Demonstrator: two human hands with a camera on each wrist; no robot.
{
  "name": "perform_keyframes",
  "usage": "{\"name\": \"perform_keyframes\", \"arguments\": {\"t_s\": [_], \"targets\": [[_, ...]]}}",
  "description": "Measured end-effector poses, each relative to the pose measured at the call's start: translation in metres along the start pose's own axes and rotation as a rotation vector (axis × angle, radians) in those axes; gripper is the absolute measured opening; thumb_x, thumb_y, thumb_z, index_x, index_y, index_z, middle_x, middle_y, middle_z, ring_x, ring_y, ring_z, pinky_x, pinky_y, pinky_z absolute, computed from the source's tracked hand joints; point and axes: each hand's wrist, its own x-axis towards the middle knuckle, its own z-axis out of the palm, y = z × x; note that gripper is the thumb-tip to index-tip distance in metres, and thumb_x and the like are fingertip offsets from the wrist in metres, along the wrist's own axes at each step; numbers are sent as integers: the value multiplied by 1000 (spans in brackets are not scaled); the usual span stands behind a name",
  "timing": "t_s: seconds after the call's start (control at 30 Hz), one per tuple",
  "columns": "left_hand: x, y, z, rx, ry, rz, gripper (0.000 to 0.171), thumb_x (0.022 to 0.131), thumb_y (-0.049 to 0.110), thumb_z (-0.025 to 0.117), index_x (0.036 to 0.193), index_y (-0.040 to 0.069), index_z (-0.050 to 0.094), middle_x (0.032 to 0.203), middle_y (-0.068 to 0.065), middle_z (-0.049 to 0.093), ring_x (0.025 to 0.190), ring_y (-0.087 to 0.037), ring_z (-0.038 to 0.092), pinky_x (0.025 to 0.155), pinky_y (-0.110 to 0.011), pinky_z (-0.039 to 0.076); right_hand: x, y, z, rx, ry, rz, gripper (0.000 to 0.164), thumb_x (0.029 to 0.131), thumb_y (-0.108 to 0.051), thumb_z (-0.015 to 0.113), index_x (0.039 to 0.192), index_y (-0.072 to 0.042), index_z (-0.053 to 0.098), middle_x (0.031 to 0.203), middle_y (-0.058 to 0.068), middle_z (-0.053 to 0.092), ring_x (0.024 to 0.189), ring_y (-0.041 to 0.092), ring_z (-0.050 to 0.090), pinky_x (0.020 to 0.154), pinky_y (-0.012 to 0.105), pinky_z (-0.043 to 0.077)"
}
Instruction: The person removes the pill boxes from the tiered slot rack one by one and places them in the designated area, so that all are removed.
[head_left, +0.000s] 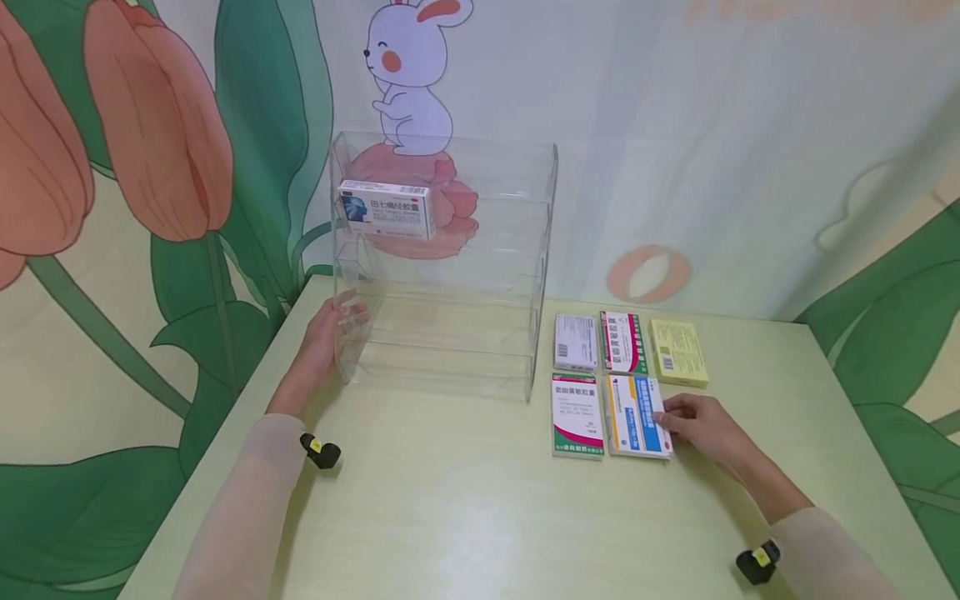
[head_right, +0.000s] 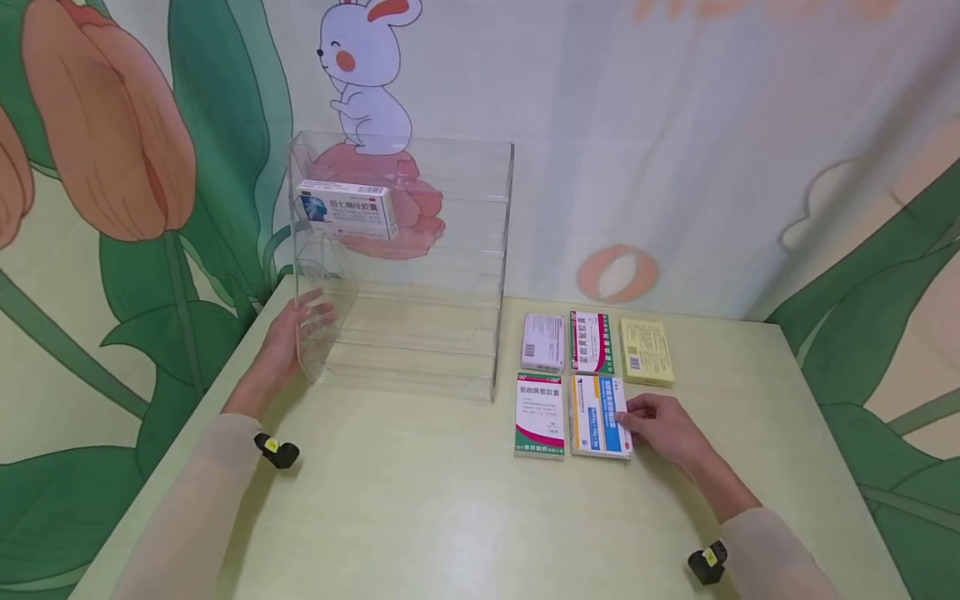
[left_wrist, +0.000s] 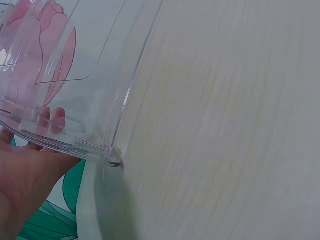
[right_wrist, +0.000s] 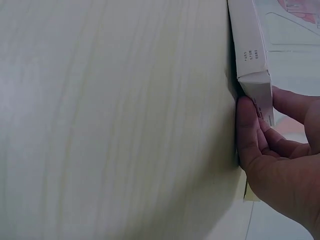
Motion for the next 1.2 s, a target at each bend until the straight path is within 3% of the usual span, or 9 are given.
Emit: {"name": "perform_keyframes", "arguments": {"t_s": [0.2,0.37,0.57,0.8,0.97,1.2], "targets": [[2,5,2,-6,-3,9,52,116,30,36,164,12,33,160,-22,43,148,-35,44,121,-55,35,1,0,0,-26,30,-24,51,105,-31,68,135,9,57,114,15,69,94,23,66,80,30,59],[1,3,1,-2,-14,6,50,115,30,35,164,19,36,159,-17,44,150,-36,41,122,-58,32,-2,-3,1,-99,60,-36,49,105,-29,68,132,10,59,112,17,69,93,24,65,79,32,58],[0,6,4,18,-34,-25,53,116,32,34,167,19,30,164,-19,37,153,-38,36,123,-59,29,-3,-3,1,-177,88,-45,45,103,-28,72,127,9,64,106,16,70,88,25,63,75,32,56],[-7,17,1,88,-41,-63,59,114,46,36,170,26,26,170,-13,31,157,-34,29,126,-58,23,-4,-16,-8,-322,111,-105,47,102,-35,71,124,7,67,102,13,70,86,24,62,71,33,54],[-10,20,-1,182,-54,-11,69,111,56,44,169,21,30,171,-10,34,157,-32,29,126,-59,23,-12,-52,-28,-401,200,-237,58,104,-41,68,133,8,63,109,18,70,97,31,64,76,36,56],[-9,18,-3,194,-65,-2,70,110,55,46,169,21,29,170,-11,34,157,-33,30,125,-58,26,-20,-146,-30,-360,357,-579,46,104,-30,71,136,2,64,122,20,70,111,37,67,92,56,57]]}}
